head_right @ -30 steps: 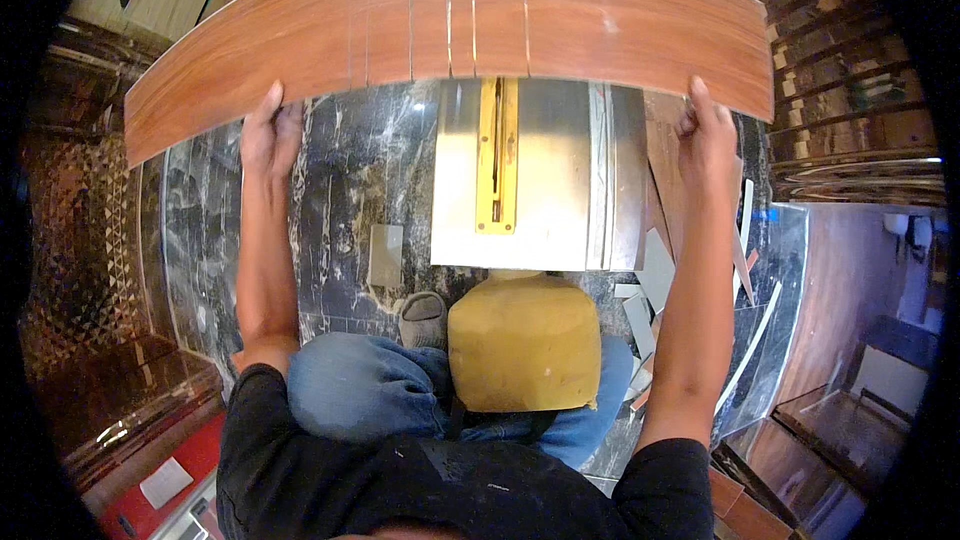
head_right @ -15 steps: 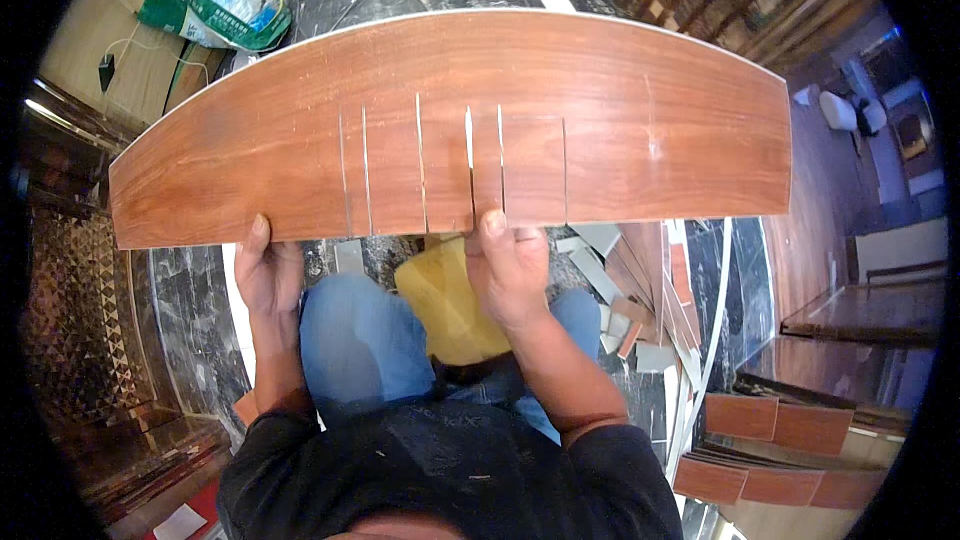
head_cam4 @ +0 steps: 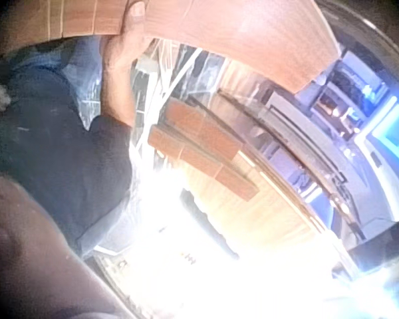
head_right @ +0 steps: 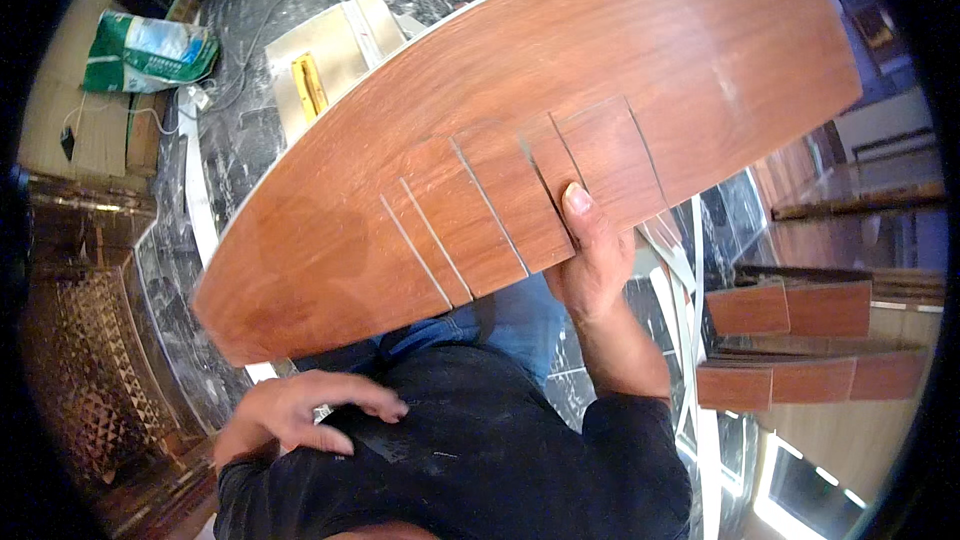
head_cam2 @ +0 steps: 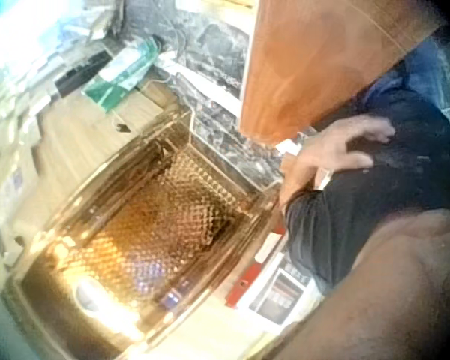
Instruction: The person sits on the floor and uses a table saw to cut a long wooden plank. They guide the plank through the saw blade, make several cuts, and then break off the cut pieces by hand.
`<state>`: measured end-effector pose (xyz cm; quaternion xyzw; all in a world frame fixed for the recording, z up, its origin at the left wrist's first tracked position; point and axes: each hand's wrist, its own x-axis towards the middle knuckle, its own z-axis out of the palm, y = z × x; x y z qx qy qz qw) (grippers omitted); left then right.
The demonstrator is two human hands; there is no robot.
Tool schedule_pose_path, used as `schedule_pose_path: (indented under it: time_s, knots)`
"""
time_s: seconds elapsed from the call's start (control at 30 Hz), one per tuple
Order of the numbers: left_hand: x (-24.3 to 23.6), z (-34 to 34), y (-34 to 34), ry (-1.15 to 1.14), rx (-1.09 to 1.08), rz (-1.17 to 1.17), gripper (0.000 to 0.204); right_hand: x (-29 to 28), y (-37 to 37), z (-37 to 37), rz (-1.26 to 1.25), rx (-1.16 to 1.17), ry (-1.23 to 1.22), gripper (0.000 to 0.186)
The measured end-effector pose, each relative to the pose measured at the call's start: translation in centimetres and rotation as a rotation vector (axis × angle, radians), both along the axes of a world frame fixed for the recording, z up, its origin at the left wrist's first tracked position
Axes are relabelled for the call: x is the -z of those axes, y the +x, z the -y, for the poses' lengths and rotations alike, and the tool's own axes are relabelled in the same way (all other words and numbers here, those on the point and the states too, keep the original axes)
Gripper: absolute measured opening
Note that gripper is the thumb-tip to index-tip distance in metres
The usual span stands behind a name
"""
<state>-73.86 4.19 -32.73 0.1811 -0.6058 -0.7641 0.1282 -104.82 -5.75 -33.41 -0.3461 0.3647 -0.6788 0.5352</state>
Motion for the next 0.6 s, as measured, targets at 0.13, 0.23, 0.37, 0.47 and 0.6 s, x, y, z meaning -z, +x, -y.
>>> schedule_pose_path:
  time_s: [0.13, 0.23, 0.37, 0.47, 0.6]
  knots:
    - [-5.2, 4.7, -0.9, -0.958, -0.433, 0.218, 0.058, -0.2, -1.7, -3.3, -0.074, -0.008, 0.063, 0.065]
    - [-5.9, 10.3, -6.3, -1.264, -0.820, 0.539, 0.048, 0.3, -2.2, -4.4, -0.108, -0.066, 0.122, 0.072]
    - [-4.9, 13.6, -8.0, -0.546, -0.596, 0.239, 0.052, 0.9, -2.5, -6.2, -0.379, -0.267, -0.034, 0.065]
    - [-4.1, 13.9, -7.2, -0.302, -0.532, 0.193, 0.051, 1.7, -2.5, -6.2, -0.441, -0.344, -0.149, 0.064]
    - [-3.7, 14.0, -7.3, -0.315, -0.551, 0.158, 0.052, 3.5, -2.5, -5.7, -0.405, -0.351, -0.233, 0.062]
